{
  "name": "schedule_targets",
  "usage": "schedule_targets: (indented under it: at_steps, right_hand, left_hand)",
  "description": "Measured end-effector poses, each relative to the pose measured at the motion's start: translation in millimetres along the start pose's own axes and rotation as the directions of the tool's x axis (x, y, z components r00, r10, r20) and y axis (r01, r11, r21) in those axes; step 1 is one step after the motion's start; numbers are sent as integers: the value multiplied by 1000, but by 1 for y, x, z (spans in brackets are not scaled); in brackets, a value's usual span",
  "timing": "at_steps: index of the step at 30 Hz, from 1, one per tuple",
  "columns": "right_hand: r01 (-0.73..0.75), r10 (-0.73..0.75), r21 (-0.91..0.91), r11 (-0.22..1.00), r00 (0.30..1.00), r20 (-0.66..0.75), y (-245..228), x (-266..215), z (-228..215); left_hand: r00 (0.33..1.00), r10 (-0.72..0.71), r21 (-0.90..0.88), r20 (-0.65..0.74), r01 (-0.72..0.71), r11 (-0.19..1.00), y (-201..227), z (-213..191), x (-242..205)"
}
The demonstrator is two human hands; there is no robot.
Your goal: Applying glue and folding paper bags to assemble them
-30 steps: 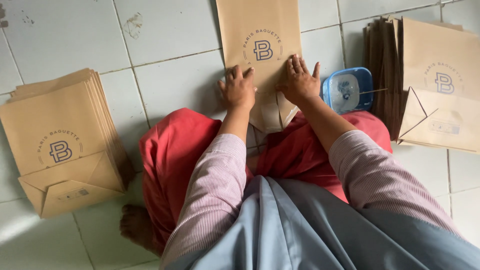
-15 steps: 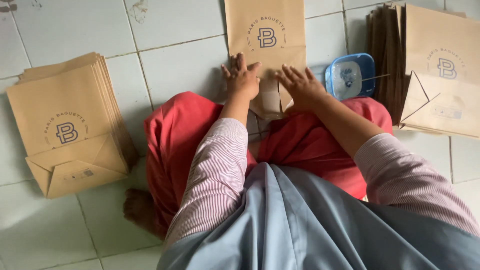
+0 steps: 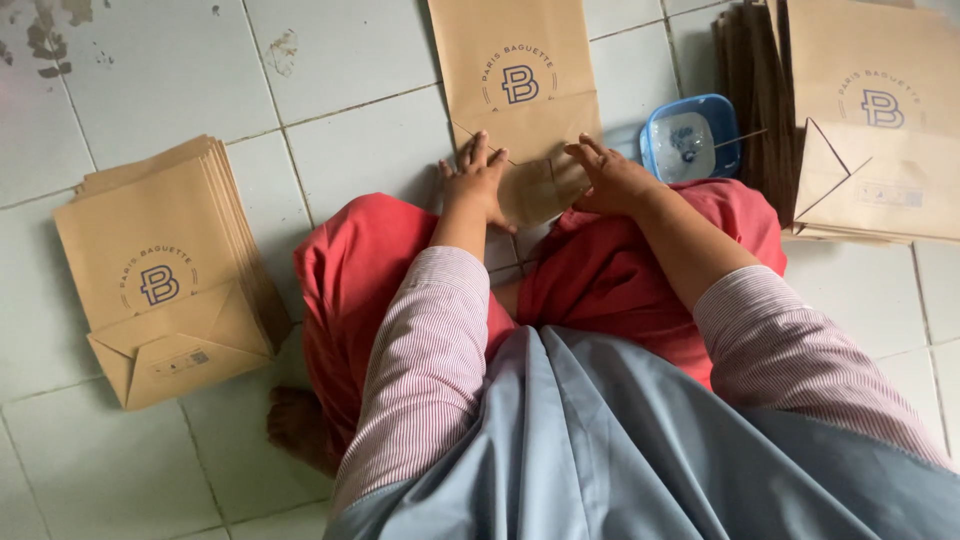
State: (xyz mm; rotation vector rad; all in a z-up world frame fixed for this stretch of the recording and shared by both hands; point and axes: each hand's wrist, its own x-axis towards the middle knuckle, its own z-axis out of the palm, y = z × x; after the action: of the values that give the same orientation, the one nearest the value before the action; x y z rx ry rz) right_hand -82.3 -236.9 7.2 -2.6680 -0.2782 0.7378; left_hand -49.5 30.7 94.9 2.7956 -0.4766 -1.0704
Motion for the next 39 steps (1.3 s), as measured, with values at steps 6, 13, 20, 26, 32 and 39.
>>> schedule_targets:
  at_steps: [6,13,20,26,32,39]
  right_hand:
    - [2,13,165,986,996,-89,-1,-2,-18]
    - [-53,81,176,983,985,-155,11,21,-7]
    - [-115,87,-108,987,967,-241,5,27,-5]
    - [101,-354,-552,828,857,-374,-46,14,14]
    - [185,-503,-603,776,759,-413,-52,22,33]
    - [165,-496,-587,792,736,-462,-32,41,48]
  left_hand:
    - [998,-11,-14,69,12,1000,-5,2,13]
    - [992,-4,-112,-125,-10,994,-34,55,80]
    - [946,-39,-99,-321,7,995,-32,67,84]
    - [915,-2,-43,-403,-16,999,-22,73,72]
    - [923,12,-9,-385,-16,1000,-6,61,43]
    - [956,-68,-44,-286,57,997,7,51,31]
